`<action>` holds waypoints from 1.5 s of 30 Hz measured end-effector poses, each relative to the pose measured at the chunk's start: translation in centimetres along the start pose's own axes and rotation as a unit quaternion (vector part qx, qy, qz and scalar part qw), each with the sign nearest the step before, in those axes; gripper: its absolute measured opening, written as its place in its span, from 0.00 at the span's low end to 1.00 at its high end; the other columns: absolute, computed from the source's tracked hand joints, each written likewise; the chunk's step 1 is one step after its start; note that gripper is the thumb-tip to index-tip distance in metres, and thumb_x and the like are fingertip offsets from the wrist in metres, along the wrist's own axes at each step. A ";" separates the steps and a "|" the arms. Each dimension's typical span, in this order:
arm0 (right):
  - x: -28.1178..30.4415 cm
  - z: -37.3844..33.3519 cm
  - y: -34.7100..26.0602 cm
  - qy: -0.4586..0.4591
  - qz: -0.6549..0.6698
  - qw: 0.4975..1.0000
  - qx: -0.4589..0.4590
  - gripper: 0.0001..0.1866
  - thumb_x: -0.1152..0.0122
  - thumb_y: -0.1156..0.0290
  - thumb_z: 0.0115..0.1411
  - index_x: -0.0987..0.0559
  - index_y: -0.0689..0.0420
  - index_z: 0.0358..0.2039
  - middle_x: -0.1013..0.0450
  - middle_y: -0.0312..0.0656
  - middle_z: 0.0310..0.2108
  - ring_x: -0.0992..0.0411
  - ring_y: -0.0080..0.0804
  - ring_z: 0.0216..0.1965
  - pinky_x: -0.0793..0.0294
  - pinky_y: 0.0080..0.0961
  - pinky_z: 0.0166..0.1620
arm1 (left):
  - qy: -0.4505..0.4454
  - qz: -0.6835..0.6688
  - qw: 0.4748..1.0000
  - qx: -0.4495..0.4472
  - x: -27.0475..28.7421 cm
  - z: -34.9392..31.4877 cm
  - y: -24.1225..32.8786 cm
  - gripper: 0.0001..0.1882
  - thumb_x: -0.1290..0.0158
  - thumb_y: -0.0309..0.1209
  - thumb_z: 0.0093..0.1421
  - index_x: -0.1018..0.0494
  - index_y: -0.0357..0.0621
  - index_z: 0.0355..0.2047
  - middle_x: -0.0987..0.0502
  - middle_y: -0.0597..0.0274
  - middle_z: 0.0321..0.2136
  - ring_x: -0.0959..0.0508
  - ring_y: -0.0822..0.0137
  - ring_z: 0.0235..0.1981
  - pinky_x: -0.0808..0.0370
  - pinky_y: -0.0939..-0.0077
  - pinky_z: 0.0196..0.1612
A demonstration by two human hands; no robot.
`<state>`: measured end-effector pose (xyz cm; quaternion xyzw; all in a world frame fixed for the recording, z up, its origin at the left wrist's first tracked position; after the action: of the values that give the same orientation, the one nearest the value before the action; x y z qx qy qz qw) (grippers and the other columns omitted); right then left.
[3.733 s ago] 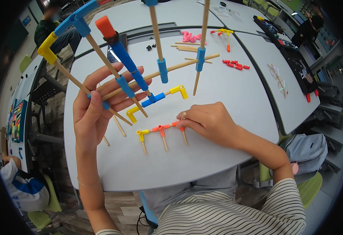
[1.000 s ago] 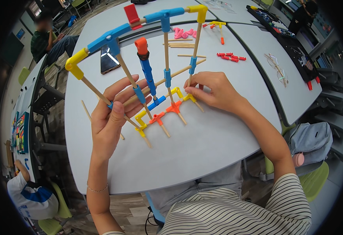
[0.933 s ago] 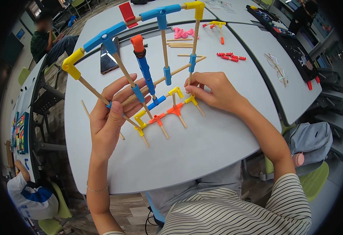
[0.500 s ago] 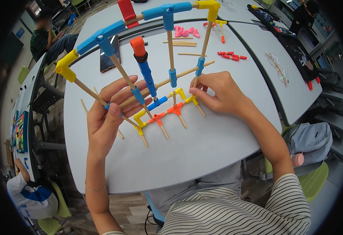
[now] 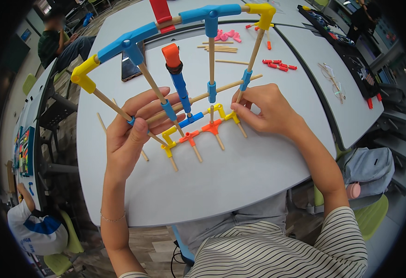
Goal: The person assembles a rectangular frame using wooden sticks and colorful plastic connectors. They insert sticks into the connectors, adjust the alignment, and lift the structure to inspect it.
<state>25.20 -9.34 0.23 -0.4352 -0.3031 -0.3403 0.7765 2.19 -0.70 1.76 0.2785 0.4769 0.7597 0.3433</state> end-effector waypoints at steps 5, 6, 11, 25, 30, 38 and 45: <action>0.6 0.0 -0.3 0.007 -0.010 1.000 0.004 0.04 0.39 0.74 0.59 0.22 0.61 0.29 0.21 0.45 0.22 0.20 0.33 0.23 0.20 0.24 0.28 | 0.001 -0.022 1.000 -0.004 -0.5 0.0 0.0 0.25 0.63 0.41 0.73 0.41 0.38 0.63 0.29 0.30 0.55 0.28 0.36 0.58 0.29 0.39 0.59; 0.6 0.0 -0.2 0.007 -0.007 1.000 0.003 0.04 0.39 0.74 0.58 0.22 0.61 0.29 0.21 0.45 0.22 0.20 0.33 0.23 0.20 0.24 0.28 | -0.004 -0.025 1.000 -0.004 -0.7 0.1 -0.1 0.25 0.63 0.41 0.73 0.41 0.38 0.63 0.29 0.30 0.55 0.28 0.37 0.58 0.29 0.39 0.59; 0.7 0.0 -0.1 0.010 -0.001 1.000 0.004 0.04 0.38 0.74 0.58 0.22 0.61 0.29 0.21 0.45 0.22 0.20 0.33 0.23 0.20 0.23 0.28 | 0.004 -0.034 0.999 -0.032 -0.7 0.3 -0.3 0.24 0.63 0.40 0.73 0.41 0.39 0.63 0.29 0.32 0.56 0.29 0.38 0.59 0.29 0.39 0.60; 0.5 0.0 -0.1 0.017 0.002 1.000 0.006 0.05 0.37 0.74 0.59 0.23 0.61 0.28 0.21 0.44 0.21 0.21 0.32 0.21 0.21 0.22 0.27 | 0.018 -0.040 0.999 -0.021 -0.8 0.2 -0.4 0.27 0.60 0.42 0.72 0.40 0.35 0.63 0.29 0.35 0.57 0.26 0.44 0.57 0.27 0.46 0.60; 0.6 0.0 -0.1 0.020 0.005 1.000 0.008 0.05 0.38 0.74 0.59 0.22 0.61 0.28 0.21 0.44 0.21 0.21 0.31 0.21 0.21 0.22 0.26 | 0.014 -0.035 0.999 -0.030 -0.9 0.3 -0.2 0.25 0.61 0.42 0.72 0.40 0.39 0.62 0.27 0.39 0.55 0.30 0.38 0.60 0.29 0.39 0.60; 0.4 -0.1 -0.1 0.019 0.008 1.000 0.014 0.04 0.38 0.74 0.59 0.22 0.61 0.29 0.21 0.44 0.22 0.21 0.31 0.21 0.21 0.22 0.26 | 0.008 -0.026 0.999 -0.026 -0.8 0.2 -0.4 0.24 0.62 0.42 0.73 0.40 0.39 0.62 0.27 0.38 0.55 0.31 0.37 0.60 0.30 0.38 0.61; 0.7 -0.1 -0.4 0.022 -0.008 1.000 0.015 0.04 0.37 0.74 0.57 0.20 0.62 0.28 0.21 0.44 0.21 0.22 0.31 0.20 0.24 0.22 0.25 | 0.006 -0.037 0.999 -0.031 -1.0 0.4 -0.3 0.24 0.61 0.41 0.72 0.39 0.39 0.62 0.27 0.35 0.55 0.31 0.37 0.60 0.31 0.38 0.61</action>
<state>25.31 -9.77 0.93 -0.4132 -0.2943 -0.3512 0.7870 3.11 -1.19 1.56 0.2455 0.4655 0.7622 0.3769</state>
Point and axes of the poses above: each hand's wrist, its own z-axis towards the middle knuckle, its own x-axis out of the back of the hand, y = z × x, the point moved 6 cm from there along z, towards the middle knuckle
